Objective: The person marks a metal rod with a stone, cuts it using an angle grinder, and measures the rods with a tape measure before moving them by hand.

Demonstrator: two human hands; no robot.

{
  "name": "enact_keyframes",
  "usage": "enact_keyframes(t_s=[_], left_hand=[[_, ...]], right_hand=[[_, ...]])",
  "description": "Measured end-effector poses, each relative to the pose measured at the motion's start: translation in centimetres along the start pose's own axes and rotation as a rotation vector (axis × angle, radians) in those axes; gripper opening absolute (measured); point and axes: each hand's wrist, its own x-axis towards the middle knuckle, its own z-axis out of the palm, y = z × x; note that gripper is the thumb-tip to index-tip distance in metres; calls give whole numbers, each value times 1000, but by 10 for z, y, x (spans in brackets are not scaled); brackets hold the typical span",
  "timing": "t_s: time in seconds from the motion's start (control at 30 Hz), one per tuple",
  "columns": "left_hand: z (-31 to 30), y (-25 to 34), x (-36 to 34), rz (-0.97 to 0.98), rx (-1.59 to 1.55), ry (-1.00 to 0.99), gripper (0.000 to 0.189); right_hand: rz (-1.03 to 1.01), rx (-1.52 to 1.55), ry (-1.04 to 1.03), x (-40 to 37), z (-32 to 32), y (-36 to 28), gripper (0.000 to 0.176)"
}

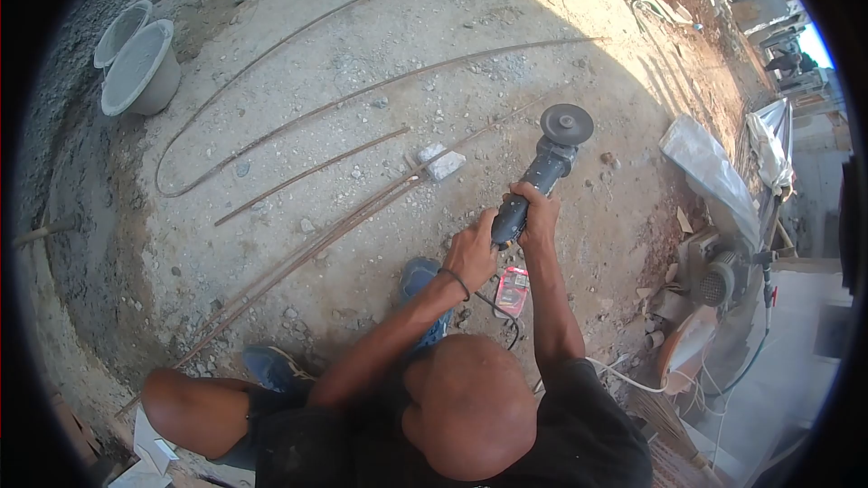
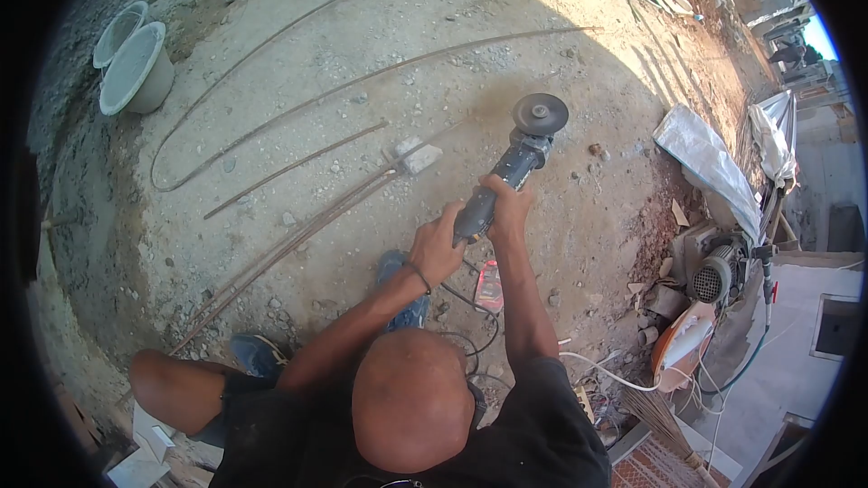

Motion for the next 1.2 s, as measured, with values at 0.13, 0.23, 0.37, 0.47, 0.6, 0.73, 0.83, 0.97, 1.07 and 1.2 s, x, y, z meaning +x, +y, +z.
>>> enact_keyframes(t_s=[0.13,0.23,0.37,0.47,0.6,0.73,0.83,0.97,1.07,1.2], left_hand=[[-2,-1,-1,25,-14,25,59],[-4,4,0,-51,-37,46,58],[2,3,2,-180,-87,74,57],[7,-1,1,-206,-103,90,57],[8,2,2,-36,3,103,59],[10,-4,16,-376,-396,-298,55],[13,-12,26,-652,-448,-522,62],[34,-31,13,-279,-36,-206,67],[25,-8,3,-293,135,-108,68],[64,-45,2,-346,175,-218,79]], right_hand=[[4,13,-7,-1,2,-2,19],[21,37,24,-1,5,0,22],[-52,32,50,-3,9,-3,27],[-29,21,30,-4,7,-7,28],[-3,44,-14,1,-3,-5,24],[109,180,-174,-1,-18,11,22],[22,153,-215,-24,-13,-2,22],[120,205,-256,-26,-17,6,23],[152,95,-155,-27,-19,14,26],[117,-117,78,-29,-24,6,36]])
